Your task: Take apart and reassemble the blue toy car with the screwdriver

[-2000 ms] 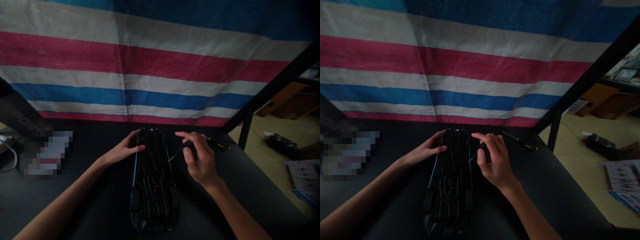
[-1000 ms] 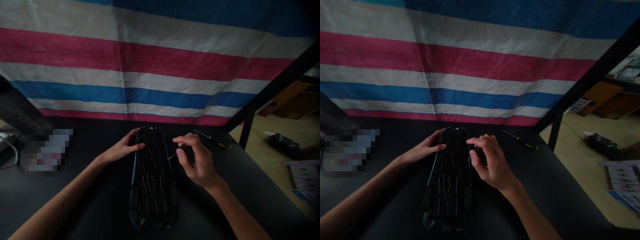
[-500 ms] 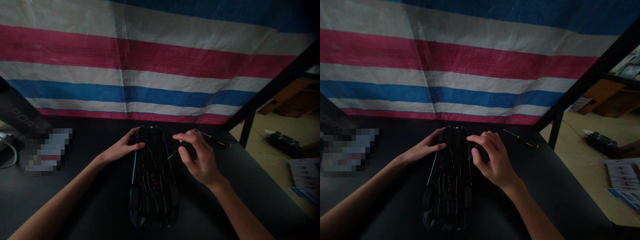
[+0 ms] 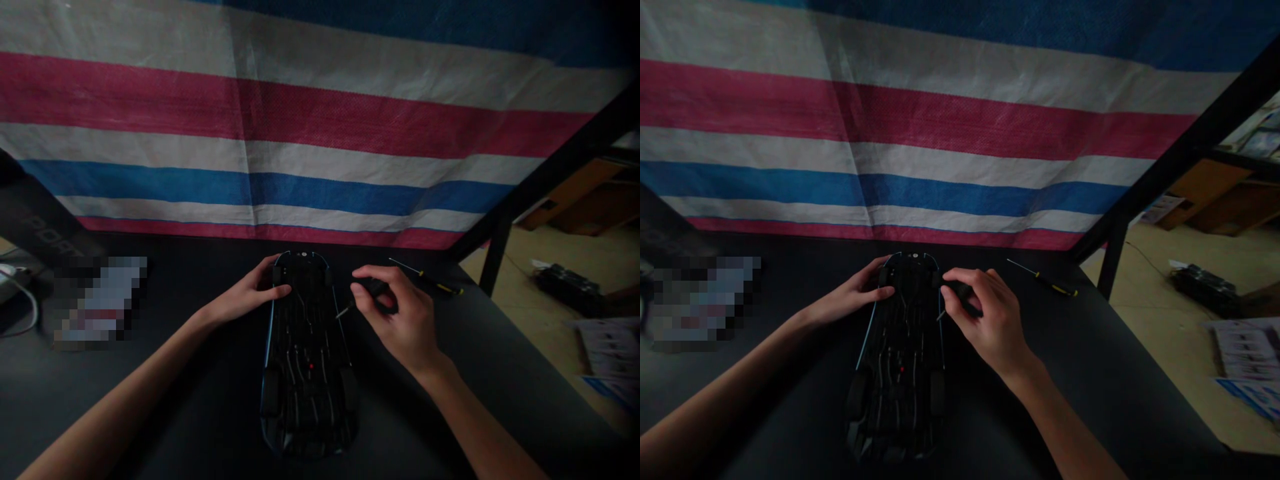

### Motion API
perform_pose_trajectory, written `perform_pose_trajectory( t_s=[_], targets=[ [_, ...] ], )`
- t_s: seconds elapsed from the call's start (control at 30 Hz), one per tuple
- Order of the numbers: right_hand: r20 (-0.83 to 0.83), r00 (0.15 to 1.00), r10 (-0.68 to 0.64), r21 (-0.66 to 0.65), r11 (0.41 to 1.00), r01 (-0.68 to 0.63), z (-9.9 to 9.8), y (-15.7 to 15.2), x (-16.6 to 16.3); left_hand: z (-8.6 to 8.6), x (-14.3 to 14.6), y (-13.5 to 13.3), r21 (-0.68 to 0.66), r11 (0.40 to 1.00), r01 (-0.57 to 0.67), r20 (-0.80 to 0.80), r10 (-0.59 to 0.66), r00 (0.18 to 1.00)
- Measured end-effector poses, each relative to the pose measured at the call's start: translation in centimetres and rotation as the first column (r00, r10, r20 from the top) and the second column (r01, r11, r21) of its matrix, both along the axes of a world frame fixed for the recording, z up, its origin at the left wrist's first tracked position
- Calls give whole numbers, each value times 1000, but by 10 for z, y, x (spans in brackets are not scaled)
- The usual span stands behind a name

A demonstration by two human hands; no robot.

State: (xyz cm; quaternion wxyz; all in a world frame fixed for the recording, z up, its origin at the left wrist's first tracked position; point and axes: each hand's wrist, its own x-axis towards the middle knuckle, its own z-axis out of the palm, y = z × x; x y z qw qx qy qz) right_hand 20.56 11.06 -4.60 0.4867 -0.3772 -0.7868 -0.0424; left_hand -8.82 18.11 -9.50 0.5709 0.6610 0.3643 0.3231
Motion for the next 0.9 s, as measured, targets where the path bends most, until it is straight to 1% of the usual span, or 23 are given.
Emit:
perform_pose_trajectory(
  t_s=[0.07,0.13,0.2,0.3,0.4,0.47,0.53,0.6,0.7,0.83,0.9],
  targets=[
    [-6,1000,27,-23,999,-28,0,1,-1,-1,-1,0,1,1000,1,-4,-1,1000],
    [22,997,79,-41,996,-78,0,3,-1,-1,-1,1,2,1000,4,-13,-4,1000],
    [50,993,103,-39,994,-102,-2,4,-1,-2,-2,1,5,1000,9,-20,-9,1000],
    [27,997,73,-25,997,-72,-7,3,-1,-2,-2,2,13,1000,10,-21,-9,1000],
    [-29,998,63,-77,995,-65,-9,1,0,-2,-2,1,4,1000,8,-12,-8,1000],
    [-19,996,85,-94,992,-87,-6,0,1,-2,-1,0,-1,1000,6,-7,-6,1000],
    [20,996,88,-66,994,-86,-2,-1,2,-1,0,0,3,1000,1,-7,-1,1000],
    [38,998,53,-38,998,-52,1,-1,2,1,0,-1,7,1000,-3,-11,3,1000],
    [9,1000,13,-30,999,-13,4,-1,2,2,1,-1,-2,1000,-1,-20,1,1000],
    [20,997,76,-64,995,-75,5,0,4,3,1,-1,-8,1000,-4,-16,4,1000],
    [46,995,87,-72,994,-83,7,0,6,3,1,-1,1,1000,-5,-20,5,1000]
  ],
)
